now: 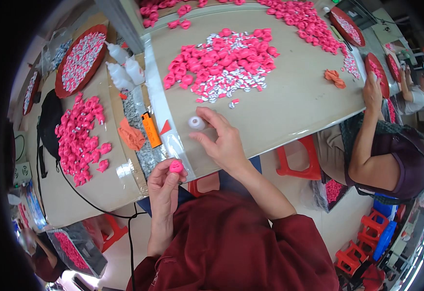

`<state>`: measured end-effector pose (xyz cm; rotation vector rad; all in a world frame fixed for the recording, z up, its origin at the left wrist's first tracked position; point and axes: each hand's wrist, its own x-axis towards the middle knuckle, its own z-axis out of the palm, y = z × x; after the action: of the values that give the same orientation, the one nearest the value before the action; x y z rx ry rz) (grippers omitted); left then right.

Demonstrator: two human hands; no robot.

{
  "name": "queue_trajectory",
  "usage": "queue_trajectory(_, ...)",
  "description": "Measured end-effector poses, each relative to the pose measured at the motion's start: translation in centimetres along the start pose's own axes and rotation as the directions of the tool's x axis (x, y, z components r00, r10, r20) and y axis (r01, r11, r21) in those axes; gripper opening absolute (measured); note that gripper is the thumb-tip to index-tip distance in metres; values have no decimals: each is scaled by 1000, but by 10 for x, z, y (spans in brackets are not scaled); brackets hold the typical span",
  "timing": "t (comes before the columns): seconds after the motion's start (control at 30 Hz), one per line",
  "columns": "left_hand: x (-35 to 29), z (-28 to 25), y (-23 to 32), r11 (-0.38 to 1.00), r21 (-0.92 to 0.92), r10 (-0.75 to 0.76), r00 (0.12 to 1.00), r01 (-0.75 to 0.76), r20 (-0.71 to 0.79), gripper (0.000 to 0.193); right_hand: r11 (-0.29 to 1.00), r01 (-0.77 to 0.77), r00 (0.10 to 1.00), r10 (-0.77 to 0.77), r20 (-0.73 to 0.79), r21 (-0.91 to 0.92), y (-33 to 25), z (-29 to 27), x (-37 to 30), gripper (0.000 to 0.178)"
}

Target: The person repeatedly picks up small pink and white components from a table, applies glue from a small bottle to the pink piece, and attaches a white piece to form a finished unit. The person places completed units into a growing pile on the table. Another person works at the same table in the background.

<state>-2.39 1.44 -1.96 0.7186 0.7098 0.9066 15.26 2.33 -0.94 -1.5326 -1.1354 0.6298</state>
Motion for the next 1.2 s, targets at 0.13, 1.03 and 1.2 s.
queue_trajectory(0.13,2,3,1,995,-93,-37,995,45,89,25,968,25,992,-56,-117,-250,10,-42,3,22)
queue_trajectory(1.03,2,10,-10,984,-6,-176,967,180,182,27,997,79,941,-73,331,-2,-34,-45,-36,13)
queue_trajectory(1.2,0,10,-10,926,-226,-253,941,303,227,27,958,263,923,-217,317,-112,-37,-42,-39,20)
